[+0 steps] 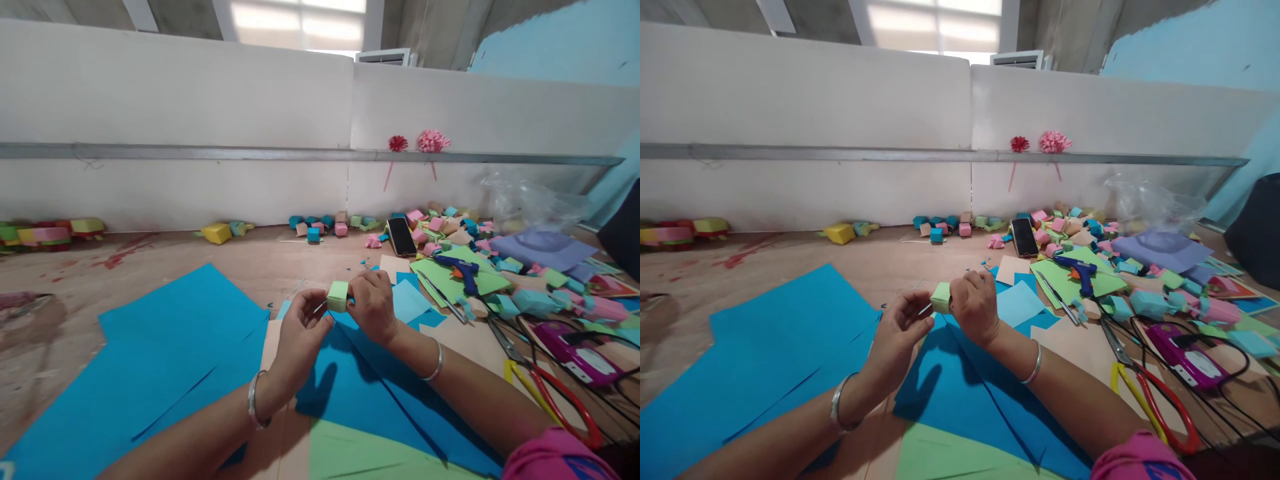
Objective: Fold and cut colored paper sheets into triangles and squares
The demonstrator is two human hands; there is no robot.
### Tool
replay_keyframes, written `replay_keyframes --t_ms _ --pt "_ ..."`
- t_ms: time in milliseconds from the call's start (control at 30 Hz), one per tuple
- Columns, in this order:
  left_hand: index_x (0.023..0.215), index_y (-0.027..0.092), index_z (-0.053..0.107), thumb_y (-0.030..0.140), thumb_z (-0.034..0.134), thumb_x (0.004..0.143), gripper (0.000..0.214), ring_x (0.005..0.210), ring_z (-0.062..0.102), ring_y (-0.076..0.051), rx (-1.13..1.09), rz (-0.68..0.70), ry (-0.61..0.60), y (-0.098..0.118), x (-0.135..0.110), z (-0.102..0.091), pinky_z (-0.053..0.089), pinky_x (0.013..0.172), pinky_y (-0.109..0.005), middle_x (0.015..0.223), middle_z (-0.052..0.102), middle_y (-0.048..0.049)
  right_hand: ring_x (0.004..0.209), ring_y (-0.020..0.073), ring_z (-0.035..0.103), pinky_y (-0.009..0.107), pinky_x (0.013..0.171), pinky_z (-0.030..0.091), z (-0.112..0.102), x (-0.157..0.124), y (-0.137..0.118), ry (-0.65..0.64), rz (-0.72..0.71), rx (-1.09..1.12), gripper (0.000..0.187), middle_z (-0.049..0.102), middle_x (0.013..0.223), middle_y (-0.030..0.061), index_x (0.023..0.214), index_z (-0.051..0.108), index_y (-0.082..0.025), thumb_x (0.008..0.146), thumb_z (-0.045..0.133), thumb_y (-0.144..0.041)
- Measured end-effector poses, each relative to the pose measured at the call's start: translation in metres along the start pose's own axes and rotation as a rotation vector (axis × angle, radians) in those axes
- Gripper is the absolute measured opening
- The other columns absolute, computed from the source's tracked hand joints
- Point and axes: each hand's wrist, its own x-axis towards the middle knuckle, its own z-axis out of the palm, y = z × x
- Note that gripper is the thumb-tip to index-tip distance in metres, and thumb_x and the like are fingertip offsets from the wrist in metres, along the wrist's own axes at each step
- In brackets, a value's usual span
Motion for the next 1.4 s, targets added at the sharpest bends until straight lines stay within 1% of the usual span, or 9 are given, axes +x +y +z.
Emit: replay_keyframes --t_ms 167,233,300,400,533,700,1067,1267,1400 --pt "0.102 0.017 0.054 0.016 0.068 0.069 0.036 0.111 0.061 -0.023 0.031 0.028 -0.03 -0.001 0.002 -0.001 0.047 0.103 -0.042 0.112 0.063 -0.0086 0.08 0.0215 0.05 0.037 0.071 0.03 -0.002 0.002 -0.002 -0.044 0.039 -0.038 0.004 0.06 0.072 0.0041 0.089 0.06 -0.018 0.087 0.057 -0.019" --pt "0.103 0.017 0.055 0.015 0.066 0.071 0.035 0.111 0.061 -0.023 0.065 0.045 -0.042 -0.001 0.002 -0.002 0.046 0.104 -0.043 0.112 0.063 -0.0083 0.086 0.0233 0.05 0.038 0.073 0.031 -0.005 0.004 -0.003 -0.069 0.049 -0.043 0.013 0.063 0.08 0.0062 0.099 0.063 -0.019 0.088 0.059 -0.024" --pt "0.105 0.018 0.055 0.015 0.065 0.072 0.034 0.113 0.06 -0.023 0.105 0.083 -0.053 0.0 0.001 -0.002 0.044 0.107 -0.043 0.113 0.063 -0.0074 0.096 0.0248 0.05 0.039 0.078 0.033 -0.008 0.006 -0.005 -0.084 0.043 -0.014 0.02 0.066 0.094 0.0086 0.108 0.064 -0.02 0.089 0.059 -0.024" --pt "0.106 0.019 0.057 0.014 0.065 0.073 0.034 0.115 0.059 -0.022 0.191 0.152 -0.06 0.001 0.001 -0.003 0.042 0.109 -0.042 0.113 0.064 -0.0063 0.106 0.0255 0.051 0.04 0.085 0.034 -0.01 0.007 -0.006 -0.088 0.027 0.049 0.023 0.066 0.111 0.0105 0.112 0.064 -0.02 0.089 0.058 -0.021" --pt "0.108 0.02 0.058 0.015 0.066 0.074 0.035 0.116 0.06 -0.024 0.281 0.207 -0.071 0.004 0.0 -0.005 0.043 0.108 -0.043 0.115 0.065 -0.0069 0.102 0.0239 0.054 0.04 0.086 0.035 -0.01 0.005 -0.005 -0.103 0.023 0.081 0.021 0.067 0.104 0.0098 0.108 0.065 -0.018 0.09 0.055 -0.018" --pt "0.11 0.02 0.058 0.016 0.066 0.075 0.036 0.116 0.06 -0.025 0.323 0.235 -0.092 0.008 0.001 -0.008 0.044 0.105 -0.042 0.117 0.066 -0.0078 0.101 0.0233 0.055 0.039 0.088 0.036 -0.011 0.006 -0.004 -0.085 0.01 0.079 0.017 0.068 0.104 0.009 0.104 0.065 -0.019 0.091 0.054 -0.02" --pt "0.107 0.018 0.06 0.019 0.068 0.073 0.035 0.117 0.06 -0.026 0.245 0.187 -0.088 0.021 0.0 -0.003 0.045 0.104 -0.04 0.117 0.068 -0.0087 0.099 0.0233 0.056 0.038 0.085 0.038 -0.017 0.013 -0.004 -0.042 0.01 0.105 0.018 0.068 0.103 0.01 0.105 0.064 -0.02 0.092 0.052 -0.017" --pt "0.108 0.019 0.063 0.02 0.068 0.075 0.033 0.114 0.061 -0.026 0.27 0.186 -0.093 0.024 -0.002 -0.004 0.045 0.103 -0.041 0.115 0.068 -0.0082 0.1 0.0244 0.056 0.039 0.085 0.04 -0.017 0.012 -0.004 -0.028 0.016 0.129 0.019 0.067 0.103 0.011 0.108 0.063 -0.018 0.091 0.055 -0.019" --pt "0.106 0.02 0.061 0.021 0.069 0.078 0.029 0.113 0.061 -0.026 0.376 0.256 -0.092 0.022 0.001 -0.006 0.046 0.102 -0.043 0.113 0.067 -0.0077 0.099 0.0235 0.056 0.039 0.087 0.042 -0.014 0.011 -0.003 -0.062 0.024 0.174 0.019 0.066 0.104 0.011 0.108 0.064 -0.019 0.093 0.051 -0.022"
